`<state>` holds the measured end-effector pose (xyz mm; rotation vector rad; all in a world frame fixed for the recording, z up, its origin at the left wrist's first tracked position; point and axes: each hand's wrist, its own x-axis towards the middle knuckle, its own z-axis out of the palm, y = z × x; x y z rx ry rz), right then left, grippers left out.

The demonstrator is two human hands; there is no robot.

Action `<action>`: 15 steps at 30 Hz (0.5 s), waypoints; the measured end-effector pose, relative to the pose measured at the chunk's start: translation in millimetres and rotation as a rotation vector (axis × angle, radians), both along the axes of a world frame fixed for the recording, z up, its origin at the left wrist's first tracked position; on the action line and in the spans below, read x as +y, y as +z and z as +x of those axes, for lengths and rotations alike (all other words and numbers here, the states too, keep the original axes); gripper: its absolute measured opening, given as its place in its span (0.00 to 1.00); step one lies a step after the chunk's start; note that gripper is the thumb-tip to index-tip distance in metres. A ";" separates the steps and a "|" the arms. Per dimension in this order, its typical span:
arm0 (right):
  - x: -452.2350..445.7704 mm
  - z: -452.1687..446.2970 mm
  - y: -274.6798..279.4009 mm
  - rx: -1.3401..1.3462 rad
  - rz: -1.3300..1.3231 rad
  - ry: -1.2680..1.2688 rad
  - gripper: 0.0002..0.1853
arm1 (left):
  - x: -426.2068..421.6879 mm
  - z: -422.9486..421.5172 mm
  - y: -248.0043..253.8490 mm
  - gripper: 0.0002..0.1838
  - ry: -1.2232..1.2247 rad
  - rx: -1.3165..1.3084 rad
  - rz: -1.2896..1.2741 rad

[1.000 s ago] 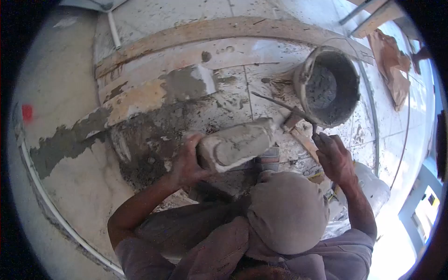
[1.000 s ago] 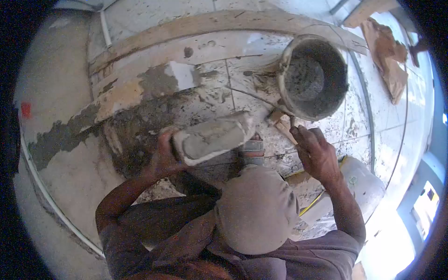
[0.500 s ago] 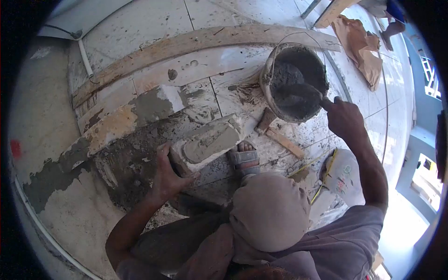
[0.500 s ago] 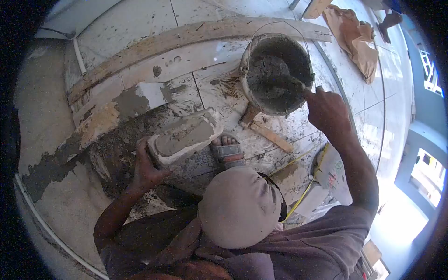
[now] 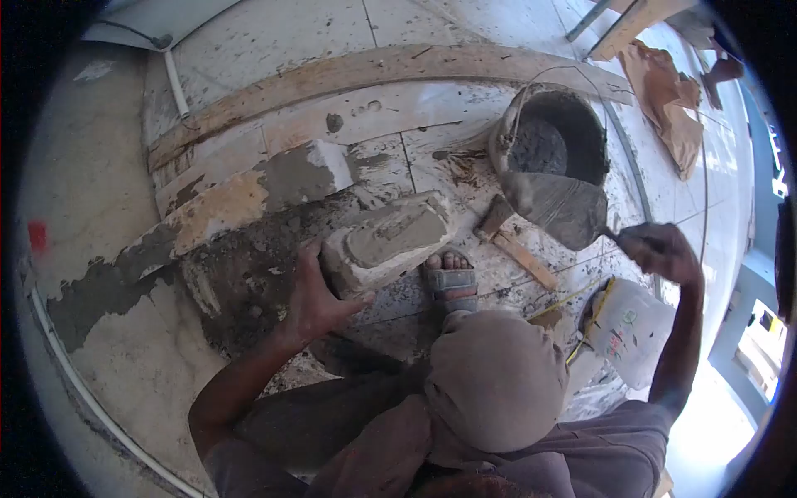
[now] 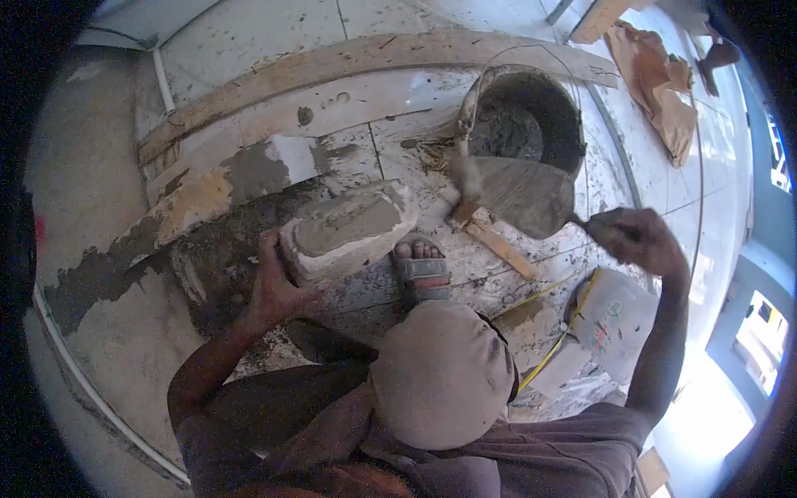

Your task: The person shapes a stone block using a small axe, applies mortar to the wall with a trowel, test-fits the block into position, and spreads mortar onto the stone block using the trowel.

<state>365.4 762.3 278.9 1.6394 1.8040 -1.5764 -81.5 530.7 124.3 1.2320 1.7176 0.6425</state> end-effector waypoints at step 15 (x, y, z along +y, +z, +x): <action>-99.2 -91.7 -92.1 0.361 0.727 0.309 0.22 | 3.4 1.6 10.9 0.56 -0.108 0.186 -0.024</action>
